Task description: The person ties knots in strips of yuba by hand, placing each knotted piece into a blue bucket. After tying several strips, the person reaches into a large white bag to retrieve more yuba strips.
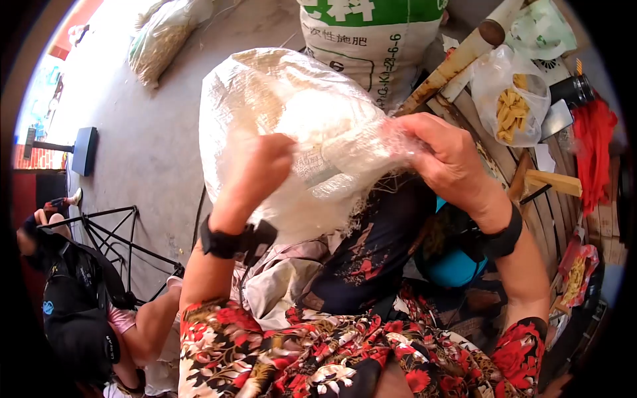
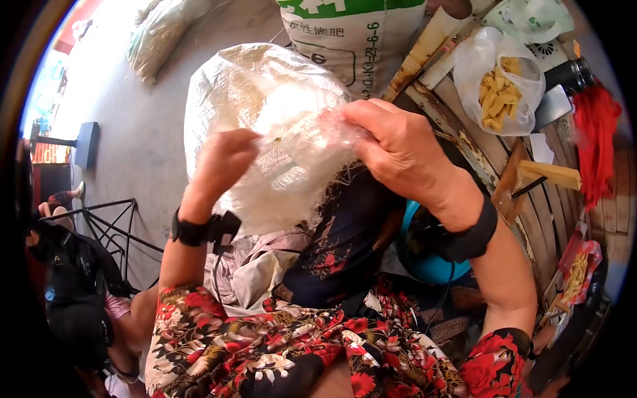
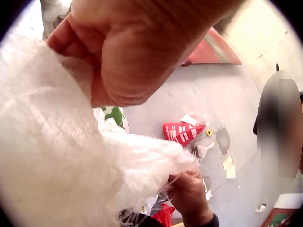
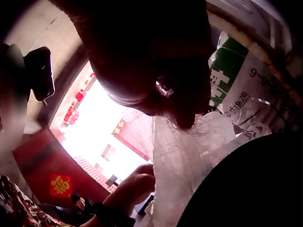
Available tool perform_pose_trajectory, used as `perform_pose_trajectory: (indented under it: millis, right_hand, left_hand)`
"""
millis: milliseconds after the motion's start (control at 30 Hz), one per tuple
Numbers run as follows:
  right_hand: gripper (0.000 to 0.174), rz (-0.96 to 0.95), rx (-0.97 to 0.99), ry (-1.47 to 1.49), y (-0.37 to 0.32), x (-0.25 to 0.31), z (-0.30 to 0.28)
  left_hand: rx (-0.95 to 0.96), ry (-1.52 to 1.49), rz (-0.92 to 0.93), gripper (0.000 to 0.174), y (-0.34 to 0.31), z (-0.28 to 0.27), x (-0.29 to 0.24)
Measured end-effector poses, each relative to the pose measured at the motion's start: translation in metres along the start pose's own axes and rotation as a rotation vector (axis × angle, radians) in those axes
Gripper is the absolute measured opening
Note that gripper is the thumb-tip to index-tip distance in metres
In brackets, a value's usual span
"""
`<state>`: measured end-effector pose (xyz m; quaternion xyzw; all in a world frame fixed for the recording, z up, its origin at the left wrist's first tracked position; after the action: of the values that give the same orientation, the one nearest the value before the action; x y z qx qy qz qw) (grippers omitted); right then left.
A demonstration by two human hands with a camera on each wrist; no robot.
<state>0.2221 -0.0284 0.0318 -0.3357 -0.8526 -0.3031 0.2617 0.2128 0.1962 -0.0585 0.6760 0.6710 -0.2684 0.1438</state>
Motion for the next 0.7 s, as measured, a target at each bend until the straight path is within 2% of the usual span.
perform_pose_trajectory:
  millis: [67, 133, 167, 200, 267, 300, 333, 367, 433, 500, 533, 600, 667, 700]
  right_hand:
    - [0.031, -0.006, 0.156, -0.031, -0.012, -0.003, -0.001]
    - [0.031, -0.057, 0.353, -0.082, -0.020, 0.004, 0.007]
    - [0.032, -0.132, 0.430, -0.181, -0.023, 0.010, 0.013]
    - [0.032, -0.103, 0.458, -0.150, -0.022, 0.015, 0.013]
    - [0.033, -0.049, 0.503, -0.099, -0.016, 0.029, 0.007]
    - [0.030, -0.104, 0.405, -0.023, -0.009, 0.038, -0.003]
    - [0.032, 0.090, 0.337, 0.126, 0.000, 0.038, -0.013]
    - [0.038, 0.272, 0.141, 0.157, 0.007, 0.036, -0.029]
    - [0.048, 0.335, -0.051, 0.047, 0.015, 0.046, -0.036]
    - [0.056, 0.097, -0.029, -0.230, 0.031, 0.067, -0.026]
    - [0.061, -0.141, -0.031, -0.310, 0.033, 0.076, -0.005]
    - [0.069, -0.247, -0.006, -0.559, 0.038, 0.064, 0.038]
    - [0.044, -0.237, -0.087, -0.677, 0.048, 0.031, 0.055]
    - [0.029, 0.029, 0.025, -0.479, 0.059, 0.008, 0.049]
  left_hand:
    - [0.001, -0.555, -0.240, 0.025, -0.011, -0.010, 0.033]
    - [-0.071, -1.114, -0.283, 0.023, -0.021, -0.038, 0.050]
    - [-0.092, -1.243, -0.244, 0.021, -0.024, -0.054, 0.049]
    - [-0.114, -1.369, -0.202, 0.019, -0.028, -0.071, 0.046]
    - [-0.177, -1.337, -0.198, 0.018, -0.039, -0.090, 0.020]
    - [-0.218, -1.318, -0.190, 0.017, -0.043, -0.093, 0.005]
    - [-0.256, -1.301, -0.185, 0.017, -0.046, -0.095, -0.003]
    - [-0.237, -1.220, -0.160, 0.019, -0.046, -0.093, -0.005]
    - [-0.277, -1.148, -0.116, 0.018, -0.048, -0.097, -0.006]
    - [-0.305, -1.051, -0.080, 0.017, -0.050, -0.106, -0.007]
    - [-0.336, -1.054, -0.064, 0.016, -0.052, -0.111, -0.007]
    - [-0.397, -1.059, -0.028, 0.015, -0.057, -0.122, -0.009]
    - [-0.453, -0.995, -0.019, 0.017, -0.064, -0.134, -0.006]
    - [-0.464, -0.937, -0.014, 0.018, -0.068, -0.142, 0.000]
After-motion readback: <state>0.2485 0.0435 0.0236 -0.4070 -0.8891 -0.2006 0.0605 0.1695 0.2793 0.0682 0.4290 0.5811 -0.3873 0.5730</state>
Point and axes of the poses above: each hand's wrist, its own y-axis towards the middle knuckle, its own z-axis out of the palm, x = y × z, the point moved 8 cm from there along y, towards the middle knuckle, and after that the axes turned 7 degrees about -z, right-handed, at the moved point
